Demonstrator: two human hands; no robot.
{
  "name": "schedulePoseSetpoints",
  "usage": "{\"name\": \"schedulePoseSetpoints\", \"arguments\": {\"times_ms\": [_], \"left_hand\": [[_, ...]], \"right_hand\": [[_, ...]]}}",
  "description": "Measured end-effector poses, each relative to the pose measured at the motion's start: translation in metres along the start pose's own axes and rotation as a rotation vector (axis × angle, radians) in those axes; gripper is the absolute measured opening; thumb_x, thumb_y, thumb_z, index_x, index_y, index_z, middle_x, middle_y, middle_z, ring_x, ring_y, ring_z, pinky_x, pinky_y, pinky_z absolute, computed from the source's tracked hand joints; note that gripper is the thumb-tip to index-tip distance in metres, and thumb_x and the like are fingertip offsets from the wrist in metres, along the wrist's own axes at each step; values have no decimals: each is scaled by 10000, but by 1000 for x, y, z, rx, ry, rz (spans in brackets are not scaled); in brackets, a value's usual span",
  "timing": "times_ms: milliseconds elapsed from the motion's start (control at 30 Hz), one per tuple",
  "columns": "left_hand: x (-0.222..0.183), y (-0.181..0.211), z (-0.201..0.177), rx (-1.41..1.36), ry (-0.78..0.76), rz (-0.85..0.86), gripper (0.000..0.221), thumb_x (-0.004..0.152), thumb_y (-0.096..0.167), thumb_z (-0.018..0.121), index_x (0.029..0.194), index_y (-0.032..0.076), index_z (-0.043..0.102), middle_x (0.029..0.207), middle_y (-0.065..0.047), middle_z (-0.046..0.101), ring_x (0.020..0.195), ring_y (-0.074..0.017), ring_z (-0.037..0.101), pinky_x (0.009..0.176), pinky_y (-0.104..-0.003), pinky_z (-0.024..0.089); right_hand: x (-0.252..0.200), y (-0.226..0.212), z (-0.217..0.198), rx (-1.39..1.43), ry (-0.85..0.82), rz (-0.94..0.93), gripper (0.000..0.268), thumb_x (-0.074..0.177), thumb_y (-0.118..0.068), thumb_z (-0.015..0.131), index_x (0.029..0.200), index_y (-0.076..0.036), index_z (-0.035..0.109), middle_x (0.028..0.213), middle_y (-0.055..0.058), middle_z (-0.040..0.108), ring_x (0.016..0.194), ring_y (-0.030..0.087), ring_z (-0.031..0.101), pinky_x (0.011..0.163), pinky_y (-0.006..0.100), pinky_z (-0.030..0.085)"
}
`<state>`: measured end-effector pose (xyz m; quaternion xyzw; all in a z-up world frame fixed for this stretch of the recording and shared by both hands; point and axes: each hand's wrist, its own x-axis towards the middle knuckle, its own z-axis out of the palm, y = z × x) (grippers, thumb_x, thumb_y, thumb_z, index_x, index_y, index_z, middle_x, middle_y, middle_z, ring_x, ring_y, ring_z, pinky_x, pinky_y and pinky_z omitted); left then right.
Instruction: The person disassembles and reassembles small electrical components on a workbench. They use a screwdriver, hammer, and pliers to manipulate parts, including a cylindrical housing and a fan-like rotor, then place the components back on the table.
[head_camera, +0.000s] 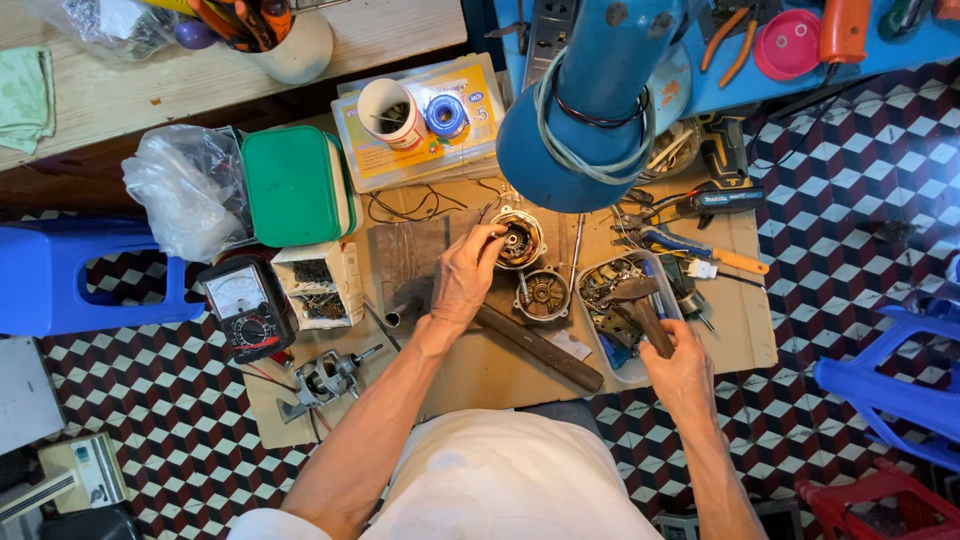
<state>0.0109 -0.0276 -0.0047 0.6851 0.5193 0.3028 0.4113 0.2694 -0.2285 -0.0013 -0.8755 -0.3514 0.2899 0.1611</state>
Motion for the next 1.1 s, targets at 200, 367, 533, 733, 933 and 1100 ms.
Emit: {"name": "schedulePoseSetpoints", "arguments": {"times_ms": [200,367,533,733,933,1100], "left_hand": [[-1,-5,9,62,32,130,172,968,89,670,1136,65,699,917,-169,690,835,-324,693,735,-397,556],[0,-8,16,105,48,157,167,962,72,686,1127,64,705,890,-173,670,825,-326,670,733,-411,547],[-1,-10,19,110,-1,97,162,978,82,672,1137,64,698,862,-148,661,794,-274,664,717,-384,557],[0,-13,20,105,14,127,169,976,81,675,1143,59,694,881,-157,653,814,-284,657,733,-388,550],[0,-14,21,107,18,129,166,973,86,685,1137,64,707,884,-160,651,818,-295,657,739,-394,544],[1,-15,23,108,33,152,162,965,83,692,1124,64,709,895,-158,653,831,-298,654,743,-393,540]], "right_hand": [[-38,-32,3,204,54,115,337,900,-242,701,1158,-27,663,882,157,739,786,277,719,737,404,547],[-55,-42,10,217,81,69,290,915,-248,689,1114,-36,691,859,165,732,755,280,715,714,408,549],[-61,-45,14,248,63,70,271,920,-236,675,1098,-33,692,826,154,734,717,256,718,688,389,554],[-62,-45,14,230,42,96,267,919,-231,681,1090,-28,699,777,152,724,673,239,705,661,385,549],[-61,-44,16,238,47,51,269,917,-225,682,1086,-16,686,755,140,709,640,218,682,635,376,540],[-62,-47,16,255,25,69,262,916,-224,679,1083,-23,693,728,134,702,613,211,665,618,373,537]]}}
